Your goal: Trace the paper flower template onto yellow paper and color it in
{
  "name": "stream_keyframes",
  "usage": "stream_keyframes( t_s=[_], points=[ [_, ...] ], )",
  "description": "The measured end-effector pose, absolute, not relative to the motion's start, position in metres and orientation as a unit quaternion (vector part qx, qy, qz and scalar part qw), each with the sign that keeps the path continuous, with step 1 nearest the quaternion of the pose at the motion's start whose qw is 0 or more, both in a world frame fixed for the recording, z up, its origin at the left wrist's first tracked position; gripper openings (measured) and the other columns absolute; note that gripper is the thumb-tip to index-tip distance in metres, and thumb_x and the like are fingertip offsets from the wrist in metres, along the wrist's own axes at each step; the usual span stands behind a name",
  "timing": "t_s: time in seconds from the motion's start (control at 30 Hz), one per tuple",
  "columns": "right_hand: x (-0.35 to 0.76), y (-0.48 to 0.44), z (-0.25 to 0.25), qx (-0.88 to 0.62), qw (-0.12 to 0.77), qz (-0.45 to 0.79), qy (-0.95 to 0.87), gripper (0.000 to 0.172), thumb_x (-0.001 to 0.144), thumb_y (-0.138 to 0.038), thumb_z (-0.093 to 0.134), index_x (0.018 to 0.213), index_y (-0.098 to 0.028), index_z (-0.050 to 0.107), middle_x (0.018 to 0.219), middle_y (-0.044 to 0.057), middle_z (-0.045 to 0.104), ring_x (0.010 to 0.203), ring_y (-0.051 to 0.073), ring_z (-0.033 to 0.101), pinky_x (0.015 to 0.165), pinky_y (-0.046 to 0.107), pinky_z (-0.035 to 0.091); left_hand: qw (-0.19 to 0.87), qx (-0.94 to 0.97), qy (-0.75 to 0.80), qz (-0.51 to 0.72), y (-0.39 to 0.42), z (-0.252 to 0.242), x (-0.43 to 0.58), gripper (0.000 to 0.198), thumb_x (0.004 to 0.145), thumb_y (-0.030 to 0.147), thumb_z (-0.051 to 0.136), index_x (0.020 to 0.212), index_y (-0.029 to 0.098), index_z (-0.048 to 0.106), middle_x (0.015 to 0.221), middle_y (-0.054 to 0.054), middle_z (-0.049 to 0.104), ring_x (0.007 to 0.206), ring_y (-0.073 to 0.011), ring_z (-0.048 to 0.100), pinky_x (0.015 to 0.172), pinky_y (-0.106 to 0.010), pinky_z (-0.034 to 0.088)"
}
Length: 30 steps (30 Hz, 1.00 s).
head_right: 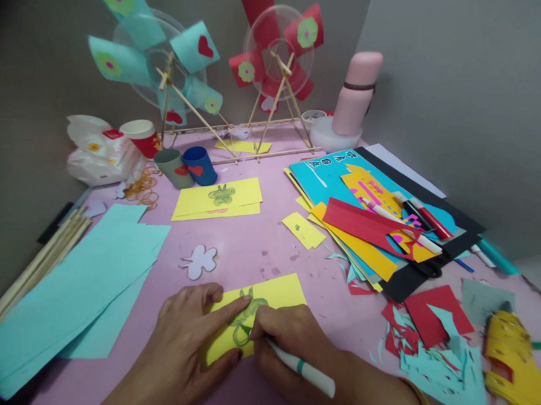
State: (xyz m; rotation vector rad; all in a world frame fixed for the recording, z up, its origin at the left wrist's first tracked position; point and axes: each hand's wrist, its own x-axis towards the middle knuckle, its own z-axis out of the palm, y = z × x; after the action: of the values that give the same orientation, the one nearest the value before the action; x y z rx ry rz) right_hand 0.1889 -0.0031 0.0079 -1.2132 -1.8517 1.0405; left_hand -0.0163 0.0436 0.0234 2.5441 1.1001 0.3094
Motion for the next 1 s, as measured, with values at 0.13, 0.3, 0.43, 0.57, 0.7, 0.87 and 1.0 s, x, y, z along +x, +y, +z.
stream_keyframes(
  t_s=[0.13, 0.3, 0.43, 0.57, 0.7, 0.87, 1.0],
  points=[
    [0.190, -0.001, 0.013, -0.453, 0.339, 0.421, -0.709, 0.013, 0.077, -0.011, 0.046, 0.073, -0.023, 0.049, 0.063, -0.006, 0.052, 0.056, 0.010, 0.047, 0.054, 0.020, 0.035, 0.176, 0.897, 0.389, 0.116, 0.042, 0.023, -0.017, 0.055, 0.077, 0.032, 0.063, 0.129, 0.040, 0.045, 0.109, -0.005, 0.045, 0.097, -0.0279, 0.043, 0.079, -0.045, 0.035],
    [0.188, -0.001, 0.018, -0.440, 0.344, 0.432, -0.708, 0.013, 0.075, -0.012, 0.044, 0.071, -0.023, 0.046, 0.061, -0.005, 0.049, 0.055, 0.012, 0.046, 0.053, 0.022, 0.036, 0.177, 0.898, 0.386, 0.110, 0.041, 0.023, -0.018, 0.055, 0.078, 0.033, 0.063, 0.129, 0.041, 0.045, 0.109, -0.005, 0.045, 0.099, -0.0281, 0.042, 0.080, -0.046, 0.035],
    [0.187, -0.002, 0.016, -0.442, 0.339, 0.424, -0.714, 0.012, 0.070, -0.012, 0.045, 0.069, -0.024, 0.045, 0.057, -0.006, 0.044, 0.051, 0.012, 0.041, 0.052, 0.023, 0.033, 0.183, 0.897, 0.388, 0.107, 0.042, 0.023, -0.018, 0.054, 0.078, 0.033, 0.063, 0.129, 0.041, 0.046, 0.109, -0.005, 0.046, 0.098, -0.0276, 0.043, 0.080, -0.045, 0.035],
    [0.189, -0.002, 0.016, -0.441, 0.324, 0.427, -0.720, 0.012, 0.070, -0.011, 0.045, 0.070, -0.023, 0.045, 0.060, -0.006, 0.046, 0.054, 0.011, 0.042, 0.054, 0.023, 0.033, 0.176, 0.897, 0.390, 0.115, 0.042, 0.023, -0.018, 0.054, 0.077, 0.034, 0.064, 0.128, 0.041, 0.047, 0.108, -0.005, 0.047, 0.097, -0.0275, 0.043, 0.079, -0.045, 0.036],
    [0.189, -0.001, 0.020, -0.442, 0.322, 0.431, -0.718, 0.012, 0.069, -0.011, 0.044, 0.070, -0.023, 0.045, 0.059, -0.006, 0.044, 0.054, 0.011, 0.041, 0.054, 0.022, 0.033, 0.176, 0.898, 0.388, 0.110, 0.042, 0.023, -0.018, 0.053, 0.078, 0.034, 0.062, 0.128, 0.040, 0.048, 0.107, -0.005, 0.048, 0.096, -0.0274, 0.044, 0.079, -0.045, 0.036],
    [0.190, -0.001, 0.021, -0.444, 0.327, 0.424, -0.719, 0.013, 0.068, -0.010, 0.042, 0.070, -0.023, 0.044, 0.059, -0.006, 0.044, 0.054, 0.011, 0.040, 0.054, 0.022, 0.032, 0.182, 0.894, 0.394, 0.108, 0.043, 0.023, -0.017, 0.053, 0.077, 0.033, 0.063, 0.127, 0.041, 0.048, 0.108, -0.006, 0.047, 0.097, -0.0284, 0.044, 0.079, -0.047, 0.035],
    [0.191, -0.001, 0.018, -0.443, 0.333, 0.435, -0.710, 0.012, 0.069, -0.011, 0.042, 0.069, -0.023, 0.043, 0.059, -0.006, 0.043, 0.054, 0.011, 0.040, 0.054, 0.023, 0.032, 0.175, 0.896, 0.392, 0.113, 0.043, 0.023, -0.017, 0.053, 0.077, 0.034, 0.063, 0.128, 0.041, 0.048, 0.109, -0.005, 0.048, 0.097, -0.0285, 0.044, 0.079, -0.045, 0.036]
  ],
)
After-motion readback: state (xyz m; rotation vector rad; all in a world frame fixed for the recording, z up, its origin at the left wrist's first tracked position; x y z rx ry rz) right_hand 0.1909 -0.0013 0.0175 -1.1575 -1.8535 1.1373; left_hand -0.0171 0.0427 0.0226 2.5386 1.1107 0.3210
